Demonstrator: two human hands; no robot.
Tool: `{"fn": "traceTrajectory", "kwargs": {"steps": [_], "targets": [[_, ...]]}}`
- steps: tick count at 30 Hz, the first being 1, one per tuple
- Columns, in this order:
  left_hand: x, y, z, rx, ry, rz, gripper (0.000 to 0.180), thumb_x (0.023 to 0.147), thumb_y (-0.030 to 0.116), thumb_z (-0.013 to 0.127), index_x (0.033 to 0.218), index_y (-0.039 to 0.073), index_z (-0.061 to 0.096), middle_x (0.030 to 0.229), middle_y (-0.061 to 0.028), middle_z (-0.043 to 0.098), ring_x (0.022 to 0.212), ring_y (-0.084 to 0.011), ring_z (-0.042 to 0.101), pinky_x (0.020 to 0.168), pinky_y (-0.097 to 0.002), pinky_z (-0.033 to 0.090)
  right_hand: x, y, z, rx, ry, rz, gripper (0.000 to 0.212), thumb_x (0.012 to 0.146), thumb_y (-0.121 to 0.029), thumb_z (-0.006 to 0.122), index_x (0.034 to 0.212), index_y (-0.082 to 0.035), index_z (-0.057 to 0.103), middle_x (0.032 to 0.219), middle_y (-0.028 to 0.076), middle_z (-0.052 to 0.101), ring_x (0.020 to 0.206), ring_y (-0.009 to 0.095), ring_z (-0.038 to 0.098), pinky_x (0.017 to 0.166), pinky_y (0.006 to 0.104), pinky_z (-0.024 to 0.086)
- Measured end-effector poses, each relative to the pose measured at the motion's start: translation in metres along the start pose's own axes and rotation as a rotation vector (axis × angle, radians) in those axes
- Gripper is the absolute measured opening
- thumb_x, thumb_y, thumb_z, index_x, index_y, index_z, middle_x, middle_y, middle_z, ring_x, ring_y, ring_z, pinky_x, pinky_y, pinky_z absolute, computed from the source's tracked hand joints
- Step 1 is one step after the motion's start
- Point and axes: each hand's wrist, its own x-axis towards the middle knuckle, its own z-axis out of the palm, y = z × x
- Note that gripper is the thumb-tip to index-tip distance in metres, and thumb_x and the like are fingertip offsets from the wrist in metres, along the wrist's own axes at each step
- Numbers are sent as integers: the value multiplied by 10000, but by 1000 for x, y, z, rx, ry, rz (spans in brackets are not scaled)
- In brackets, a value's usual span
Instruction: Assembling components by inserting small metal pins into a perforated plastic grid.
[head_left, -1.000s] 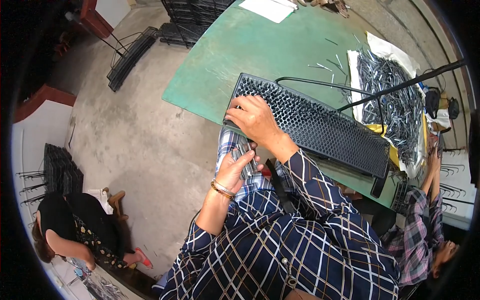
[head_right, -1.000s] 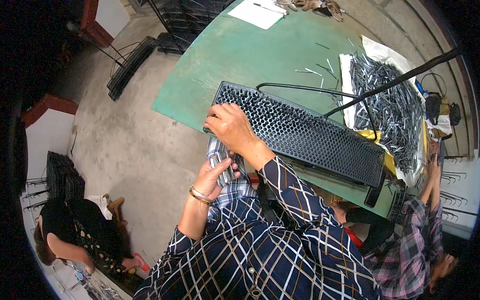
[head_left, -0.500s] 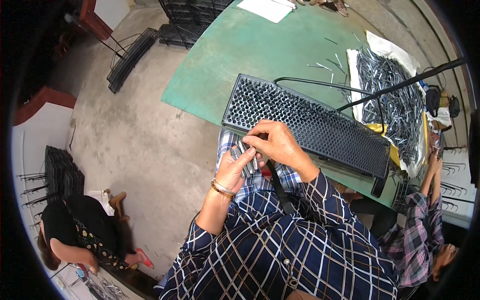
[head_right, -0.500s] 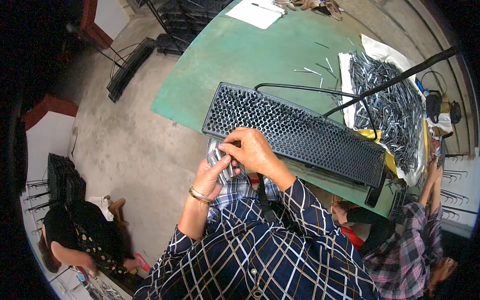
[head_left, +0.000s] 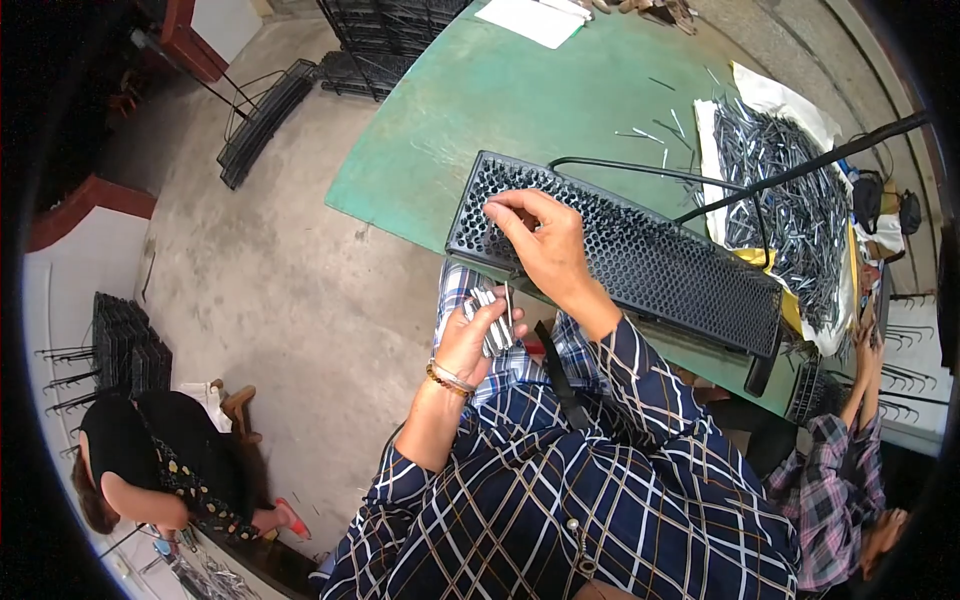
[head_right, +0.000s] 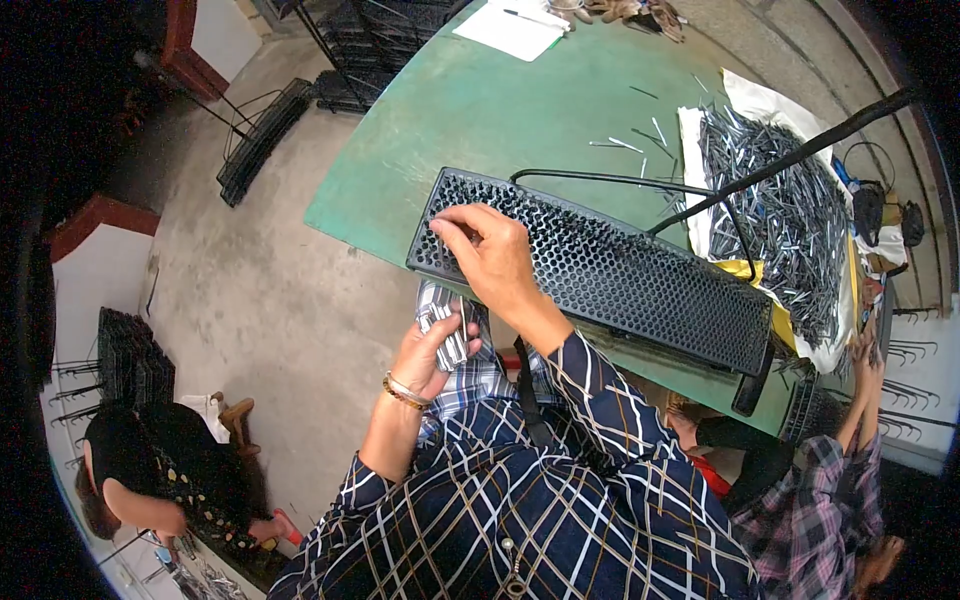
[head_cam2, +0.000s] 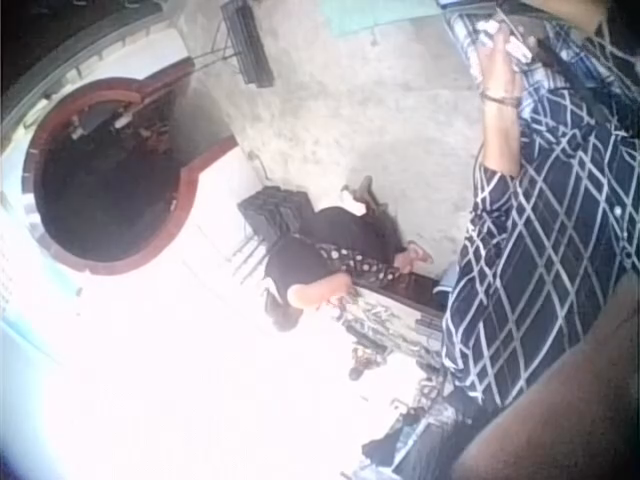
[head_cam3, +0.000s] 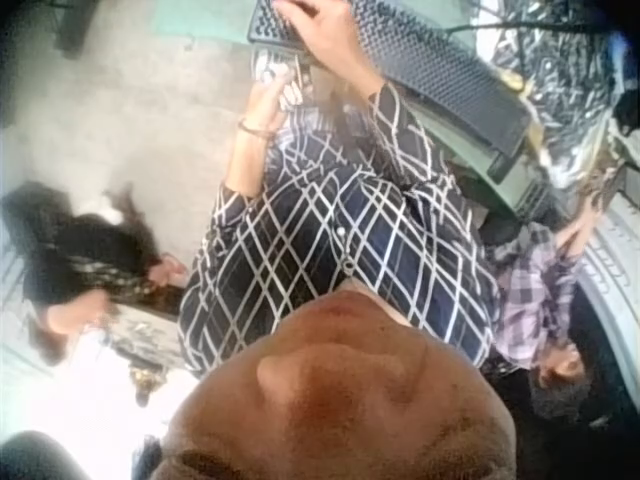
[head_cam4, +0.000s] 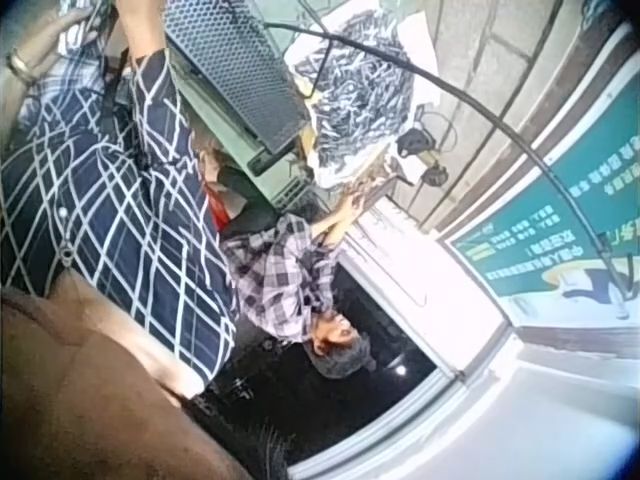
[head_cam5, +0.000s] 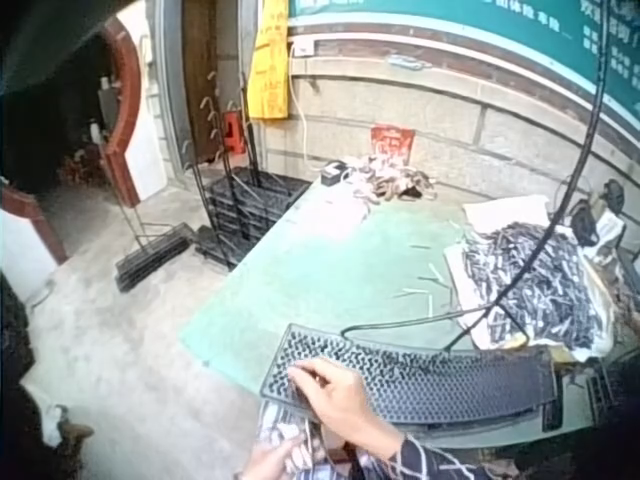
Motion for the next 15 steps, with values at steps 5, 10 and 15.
{"fn": "traceTrajectory", "kwargs": {"steps": [5, 10, 15], "targets": [[-5, 0, -10, -54, 49, -27, 216, 889, 74, 611, 1084, 7, 547, 953, -83, 594, 838, -213, 645, 717, -354, 590, -1, 20, 27, -60, 13, -117, 115, 836, -105, 670, 895, -7, 690, 794, 103, 669, 651, 185, 632, 567, 286, 474], [-5, -1, -11, -28, 8, 18, 216, 873, 45, 623, 1075, 20, 551, 967, -80, 592, 851, -206, 636, 757, -358, 578, -2, 18, 21, -191, 32, -368, 109, 832, -67, 687, 923, -9, 694, 838, 99, 689, 711, 178, 657, 607, 274, 506], [-2, -2, -15, -101, -4, -3, 200, 875, 38, 616, 1066, 27, 557, 970, -68, 593, 861, -204, 627, 777, -372, 572, -5, 21, 22, -188, 40, -327, 112, 822, -61, 686, 925, -19, 690, 844, 104, 694, 729, 208, 668, 622, 291, 516]]}}
